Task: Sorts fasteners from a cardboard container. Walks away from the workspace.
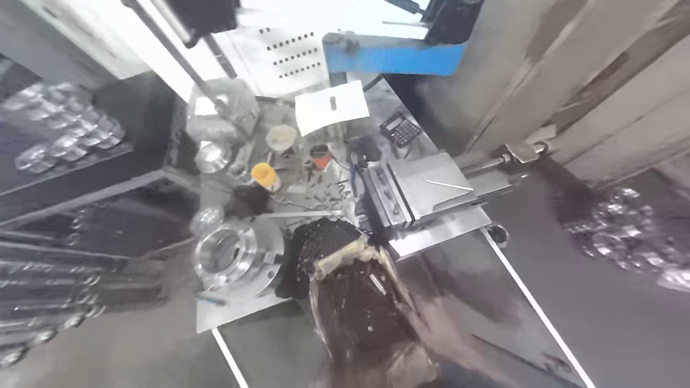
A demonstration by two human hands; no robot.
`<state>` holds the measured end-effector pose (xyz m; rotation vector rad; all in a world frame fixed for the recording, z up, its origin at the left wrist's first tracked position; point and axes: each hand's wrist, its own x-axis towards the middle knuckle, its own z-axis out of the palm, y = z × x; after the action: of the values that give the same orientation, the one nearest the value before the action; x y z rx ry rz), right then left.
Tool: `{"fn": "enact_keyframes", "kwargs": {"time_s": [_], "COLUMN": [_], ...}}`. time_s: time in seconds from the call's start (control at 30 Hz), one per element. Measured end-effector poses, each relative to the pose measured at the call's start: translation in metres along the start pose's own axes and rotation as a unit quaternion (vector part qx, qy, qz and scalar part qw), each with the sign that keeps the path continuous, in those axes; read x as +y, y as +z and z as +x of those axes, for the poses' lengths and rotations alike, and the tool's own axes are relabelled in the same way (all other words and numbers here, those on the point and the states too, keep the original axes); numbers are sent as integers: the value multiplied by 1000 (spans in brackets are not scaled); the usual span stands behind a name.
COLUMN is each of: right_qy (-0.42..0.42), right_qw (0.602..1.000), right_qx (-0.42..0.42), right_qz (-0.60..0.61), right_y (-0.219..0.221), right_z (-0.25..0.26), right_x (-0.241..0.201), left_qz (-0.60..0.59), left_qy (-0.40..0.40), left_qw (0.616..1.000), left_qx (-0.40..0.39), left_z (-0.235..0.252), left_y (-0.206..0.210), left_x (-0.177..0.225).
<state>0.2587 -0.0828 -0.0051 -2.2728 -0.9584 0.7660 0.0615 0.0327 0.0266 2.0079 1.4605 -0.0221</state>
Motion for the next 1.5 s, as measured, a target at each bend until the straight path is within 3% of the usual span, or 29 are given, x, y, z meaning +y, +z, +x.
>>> {"fn": "enact_keyframes", "kwargs": {"time_s": [0.1,0.27,0.43,0.57,0.73,0.93,1.1,1.2,1.3,1.33,1.4,1.5], "right_qy": [-50,-5,67,112,149,179,149,81,-78,-132,-201,-220], "right_qw": [992,989,979,969,970,966,981,977,955,955,967,967], "right_qx": [112,147,191,206,180,176,82,172,280,263,151,0], "right_qz": [3,-3,-30,-72,-69,-68,-91,-98,-49,-29,-39,-129], "right_y": [-44,-144,-216,-245,-245,-238,-263,-290,-310,-313,-310,-293], "right_z": [41,96,130,147,162,162,159,162,181,192,214,248], "right_x": [6,25,60,85,108,112,123,125,118,114,104,103], "left_qz": [-15,-21,3,17,11,32,2,-50,-127,-153,-196,-211], "left_qy": [97,235,291,297,311,338,294,291,271,271,268,259], "left_qw": [995,971,953,940,933,935,953,955,954,949,942,941], "left_qx": [7,-39,-90,-165,-179,-104,-75,-36,-33,-39,-51,-54], "left_z": [42,99,153,184,200,198,190,188,184,185,184,181], "left_y": [-16,-32,1,29,59,73,79,88,95,96,99,100], "left_x": [58,175,266,310,314,308,309,306,300,297,295,293]}}
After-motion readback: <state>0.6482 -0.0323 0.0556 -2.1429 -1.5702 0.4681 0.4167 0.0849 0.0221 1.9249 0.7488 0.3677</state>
